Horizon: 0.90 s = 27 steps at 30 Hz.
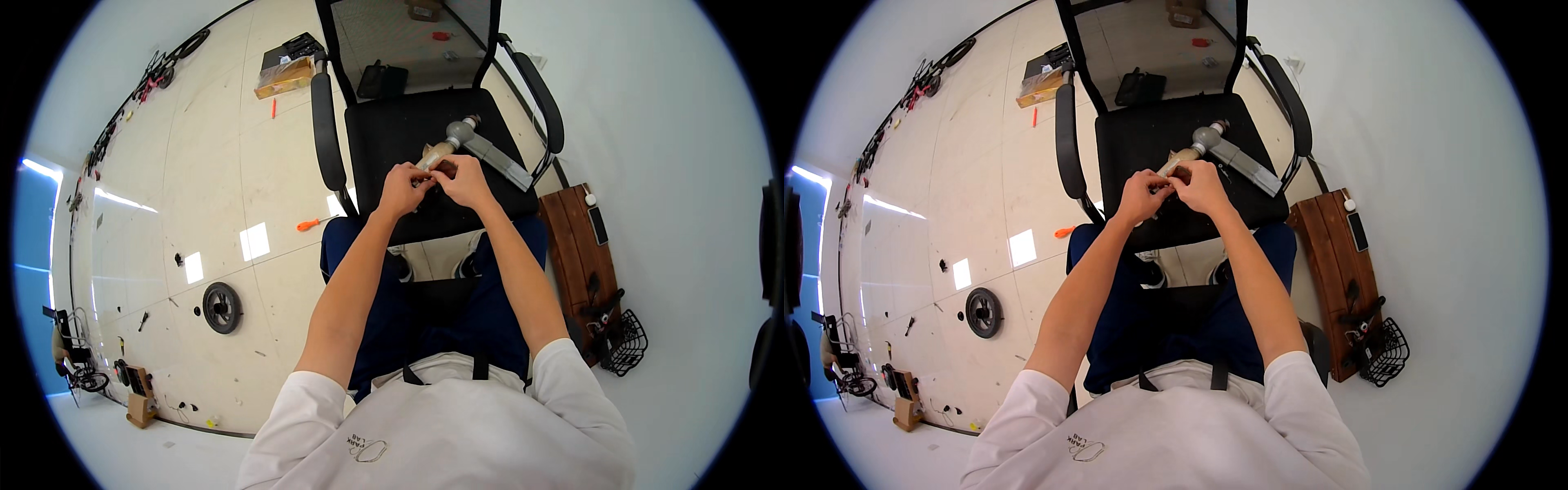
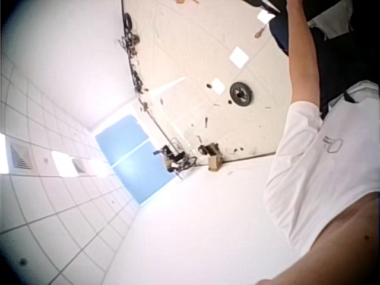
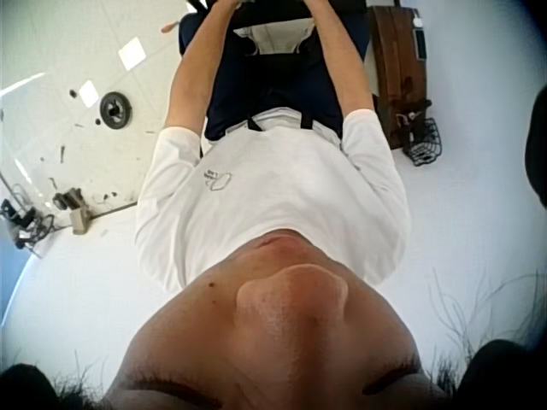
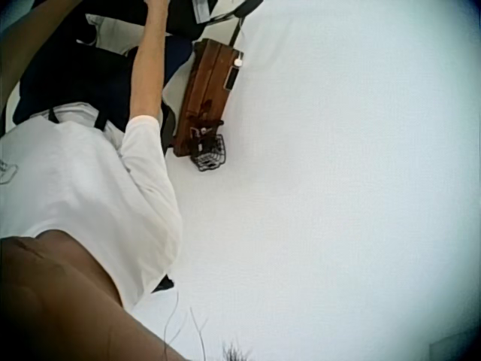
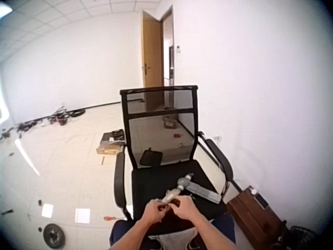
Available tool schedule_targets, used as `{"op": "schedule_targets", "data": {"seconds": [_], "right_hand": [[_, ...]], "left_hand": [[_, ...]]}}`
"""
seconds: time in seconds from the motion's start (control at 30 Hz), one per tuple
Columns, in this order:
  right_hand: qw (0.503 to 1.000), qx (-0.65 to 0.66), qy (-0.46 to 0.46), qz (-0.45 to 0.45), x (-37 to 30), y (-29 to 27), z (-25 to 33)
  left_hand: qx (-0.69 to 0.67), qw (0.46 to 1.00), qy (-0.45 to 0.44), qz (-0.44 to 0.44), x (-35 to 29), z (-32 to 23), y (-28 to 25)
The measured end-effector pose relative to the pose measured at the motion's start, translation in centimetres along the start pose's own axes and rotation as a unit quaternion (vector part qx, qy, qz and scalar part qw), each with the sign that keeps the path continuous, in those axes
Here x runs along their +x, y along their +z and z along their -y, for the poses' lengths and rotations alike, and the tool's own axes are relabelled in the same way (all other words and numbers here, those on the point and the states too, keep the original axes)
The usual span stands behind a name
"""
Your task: The person sits on a chair and assembles a bicycle fork by inserting and tightening small components with their hands. They repeatedly adjust the fork and handle small parts, occasionally looking around the room.
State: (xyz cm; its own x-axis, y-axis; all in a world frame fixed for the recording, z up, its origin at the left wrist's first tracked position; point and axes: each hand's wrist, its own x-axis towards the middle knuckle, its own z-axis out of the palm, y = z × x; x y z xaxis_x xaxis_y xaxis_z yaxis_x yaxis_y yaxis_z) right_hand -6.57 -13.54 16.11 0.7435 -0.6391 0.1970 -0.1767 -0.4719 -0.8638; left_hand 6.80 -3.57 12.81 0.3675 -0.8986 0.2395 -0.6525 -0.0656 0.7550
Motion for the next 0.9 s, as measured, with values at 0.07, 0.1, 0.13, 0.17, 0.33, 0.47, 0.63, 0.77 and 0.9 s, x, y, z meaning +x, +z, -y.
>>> {"op": "schedule_targets", "data": {"seconds": [0.07,0.1,0.13,0.17,0.33,0.47,0.63,0.77,0.9], "right_hand": [[0.998,0.034,0.019,-0.041,-0.3,0.5,0.0],[0.996,0.051,0.028,-0.061,-0.5,0.9,0.0],[0.995,0.049,0.036,-0.083,-0.8,1.3,-0.1],[0.992,0.048,0.044,-0.104,-1.0,1.7,-0.3],[0.988,0.016,0.058,-0.145,-1.3,2.9,-0.3],[0.992,0.038,0.022,-0.12,-0.5,2.8,-1.1],[0.995,0.011,0.04,-0.091,-0.1,1.7,0.0],[0.989,0.033,0.039,-0.137,0.0,2.0,0.1],[0.988,0.05,0.045,-0.138,0.0,2.4,0.1]], "left_hand": [[-0.006,1.0,-0.002,-0.008,0.1,0.4,0.1],[-0.014,1.0,-0.02,-0.008,0.1,0.6,0.2],[-0.022,0.999,-0.039,-0.008,0.2,0.6,0.3],[-0.031,0.998,-0.057,-0.008,0.3,0.6,0.3],[-0.038,0.997,-0.062,-0.022,0.3,0.6,0.3],[-0.063,0.997,-0.039,-0.02,0.7,0.9,0.1],[-0.039,0.998,-0.047,0.012,0.8,1.0,-0.5],[-0.057,0.996,-0.069,-0.008,0.8,0.9,-0.3],[-0.064,0.995,-0.079,-0.02,0.8,0.9,-0.3]]}}
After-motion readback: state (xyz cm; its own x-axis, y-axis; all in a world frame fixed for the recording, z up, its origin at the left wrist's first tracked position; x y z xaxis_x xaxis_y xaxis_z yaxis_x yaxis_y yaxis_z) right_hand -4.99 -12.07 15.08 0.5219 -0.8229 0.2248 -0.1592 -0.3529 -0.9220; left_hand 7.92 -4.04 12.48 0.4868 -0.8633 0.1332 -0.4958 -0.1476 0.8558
